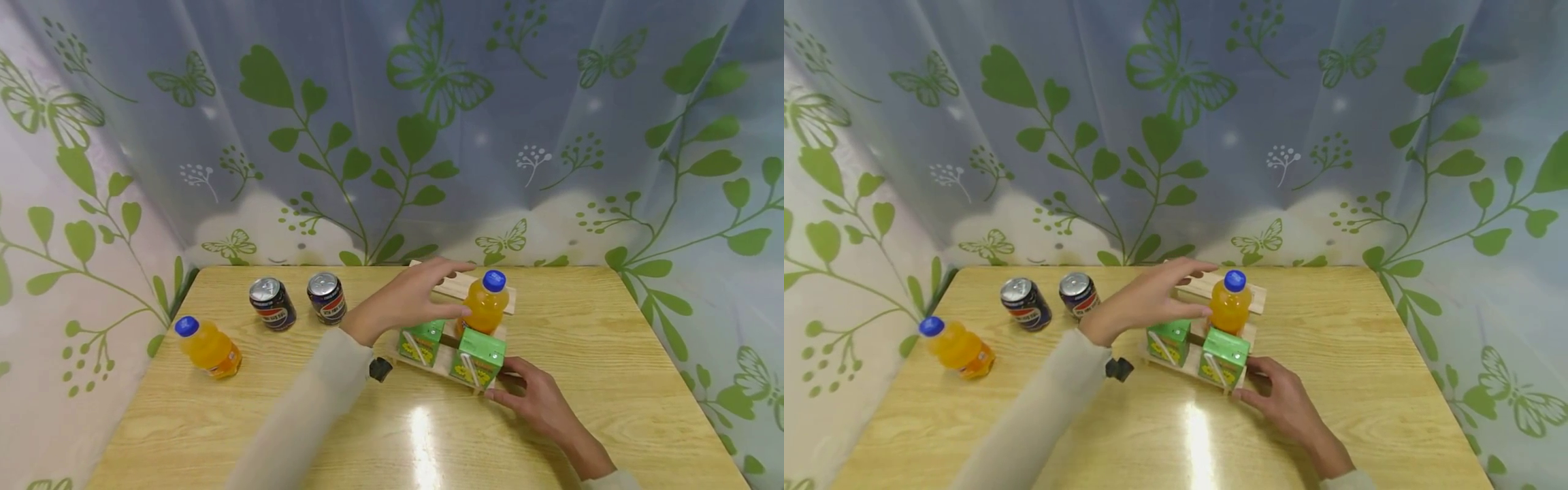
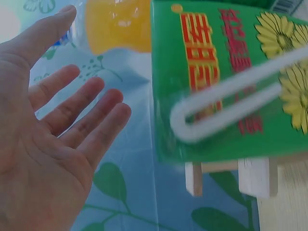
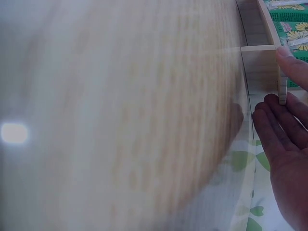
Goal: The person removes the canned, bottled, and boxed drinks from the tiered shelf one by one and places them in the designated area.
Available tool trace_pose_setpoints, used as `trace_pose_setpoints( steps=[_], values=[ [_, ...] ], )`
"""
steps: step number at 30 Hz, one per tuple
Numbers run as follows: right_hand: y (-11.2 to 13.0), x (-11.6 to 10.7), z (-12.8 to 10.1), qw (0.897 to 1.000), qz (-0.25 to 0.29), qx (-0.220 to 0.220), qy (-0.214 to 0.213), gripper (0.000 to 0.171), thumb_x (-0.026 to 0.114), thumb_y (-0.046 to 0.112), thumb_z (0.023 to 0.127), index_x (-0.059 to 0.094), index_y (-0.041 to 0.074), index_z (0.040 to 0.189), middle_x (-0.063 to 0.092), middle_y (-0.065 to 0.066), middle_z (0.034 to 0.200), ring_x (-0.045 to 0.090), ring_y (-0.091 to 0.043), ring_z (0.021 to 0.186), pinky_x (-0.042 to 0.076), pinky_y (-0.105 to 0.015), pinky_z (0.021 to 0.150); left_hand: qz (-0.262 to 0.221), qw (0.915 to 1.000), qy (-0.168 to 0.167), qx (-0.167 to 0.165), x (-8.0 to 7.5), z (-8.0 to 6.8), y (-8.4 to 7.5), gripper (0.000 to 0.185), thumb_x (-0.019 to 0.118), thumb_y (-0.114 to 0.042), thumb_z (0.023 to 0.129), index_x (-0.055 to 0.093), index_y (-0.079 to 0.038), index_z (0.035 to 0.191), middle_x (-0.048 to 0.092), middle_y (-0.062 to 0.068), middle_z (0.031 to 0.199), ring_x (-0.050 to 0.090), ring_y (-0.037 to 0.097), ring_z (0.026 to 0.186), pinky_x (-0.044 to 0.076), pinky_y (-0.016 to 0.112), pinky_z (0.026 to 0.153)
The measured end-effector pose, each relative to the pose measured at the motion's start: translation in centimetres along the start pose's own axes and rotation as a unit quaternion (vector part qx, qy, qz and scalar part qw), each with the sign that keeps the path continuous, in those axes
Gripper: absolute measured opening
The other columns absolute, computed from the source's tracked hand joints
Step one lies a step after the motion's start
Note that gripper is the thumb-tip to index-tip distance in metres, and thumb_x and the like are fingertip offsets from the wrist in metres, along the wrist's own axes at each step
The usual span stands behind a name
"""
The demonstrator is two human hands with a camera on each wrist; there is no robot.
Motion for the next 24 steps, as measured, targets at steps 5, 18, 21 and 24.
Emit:
trace_pose_setpoints(
  steps=[5,18,21,24],
  values=[
    [0.0,0.0,0.0,1.000,0.003,-0.010,-0.002,0.051,0.091,0.022,0.091,0.070,0.001,0.133,0.075,-0.015,0.130,0.073,-0.039,0.121,0.064,-0.046,0.101,0.010,0.9999,0.009,0.008,0.7,1.0,-0.9,0.077,0.077,-0.046,0.102,0.044,-0.023,0.168,0.051,0.001,0.167,0.053,0.021,0.148,0.051,0.045,0.121],
    [0.1,0.0,-0.1,1.000,0.007,-0.012,0.000,0.050,0.091,0.023,0.091,0.071,0.002,0.131,0.076,-0.013,0.128,0.073,-0.039,0.120,0.064,-0.045,0.101,-0.027,0.9996,0.006,-0.002,2.3,2.3,-1.8,0.085,0.083,-0.037,0.099,0.037,-0.024,0.169,0.061,0.000,0.151,0.064,0.013,0.128,0.061,0.031,0.103],
    [0.2,0.0,-0.1,1.000,0.006,-0.012,0.000,0.050,0.091,0.023,0.091,0.071,0.002,0.131,0.076,-0.012,0.128,0.073,-0.039,0.120,0.064,-0.044,0.100,-0.022,0.9997,0.003,-0.006,2.5,2.4,-1.9,0.082,0.082,-0.037,0.100,0.039,-0.022,0.167,0.062,0.000,0.150,0.065,0.014,0.127,0.061,0.030,0.102],
    [0.1,0.0,-0.1,1.000,0.006,-0.014,-0.001,0.051,0.091,0.023,0.091,0.071,0.002,0.132,0.076,-0.013,0.128,0.073,-0.038,0.120,0.064,-0.043,0.100,-0.006,1.0000,0.001,-0.006,2.6,2.4,-2.0,0.080,0.082,-0.038,0.100,0.041,-0.020,0.166,0.062,0.000,0.150,0.065,0.015,0.127,0.060,0.032,0.104]
  ],
)
Point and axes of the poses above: each hand's wrist, its own z-axis towards the middle knuckle, its own x-axis out of the palm, y = z × x, the point moved 2 cm from there along z, towards the middle knuckle
